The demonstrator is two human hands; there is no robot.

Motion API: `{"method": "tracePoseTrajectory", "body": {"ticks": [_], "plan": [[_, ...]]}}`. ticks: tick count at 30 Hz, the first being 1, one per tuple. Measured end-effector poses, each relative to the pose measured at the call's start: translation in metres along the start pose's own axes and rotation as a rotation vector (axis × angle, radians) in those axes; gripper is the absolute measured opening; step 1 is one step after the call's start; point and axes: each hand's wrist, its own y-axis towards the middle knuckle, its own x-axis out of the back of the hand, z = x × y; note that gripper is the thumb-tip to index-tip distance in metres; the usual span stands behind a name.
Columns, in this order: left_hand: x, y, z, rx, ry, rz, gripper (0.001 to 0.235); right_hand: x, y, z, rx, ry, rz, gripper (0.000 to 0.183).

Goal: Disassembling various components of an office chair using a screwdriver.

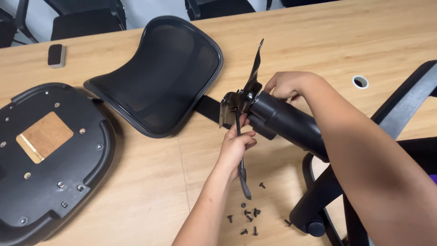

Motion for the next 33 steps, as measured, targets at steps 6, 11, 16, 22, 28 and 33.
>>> {"method": "tracePoseTrajectory", "body": {"ticks": [6, 11, 16, 22, 28, 33], "plan": [[0.0, 0.003, 0.0, 0.068, -0.135, 0.025, 0.092, -0.018, 0.047, -0.037, 0.081, 0.324, 0.113, 0.031], [0.002, 0.003, 0.005, 0.038, -0.264, 0.112, 0.097, -0.036, 0.083, -0.063, 0.117, 0.558, 0.131, 0.03], [-0.002, -0.003, 0.001, 0.006, -0.326, 0.163, 0.102, -0.033, 0.085, -0.067, 0.175, 0.525, 0.081, 0.032], [-0.002, -0.004, 0.013, -0.005, -0.516, 0.256, 0.109, -0.03, 0.036, -0.04, 0.139, 0.573, 0.132, 0.036], [-0.01, -0.028, -0.006, 0.037, -0.466, 0.251, 0.109, -0.034, 0.022, -0.03, 0.033, 0.529, 0.123, 0.034], [-0.018, -0.027, -0.013, 0.081, -0.53, 0.239, 0.112, -0.03, 0.052, -0.054, 0.134, 0.461, 0.154, 0.03]]}}
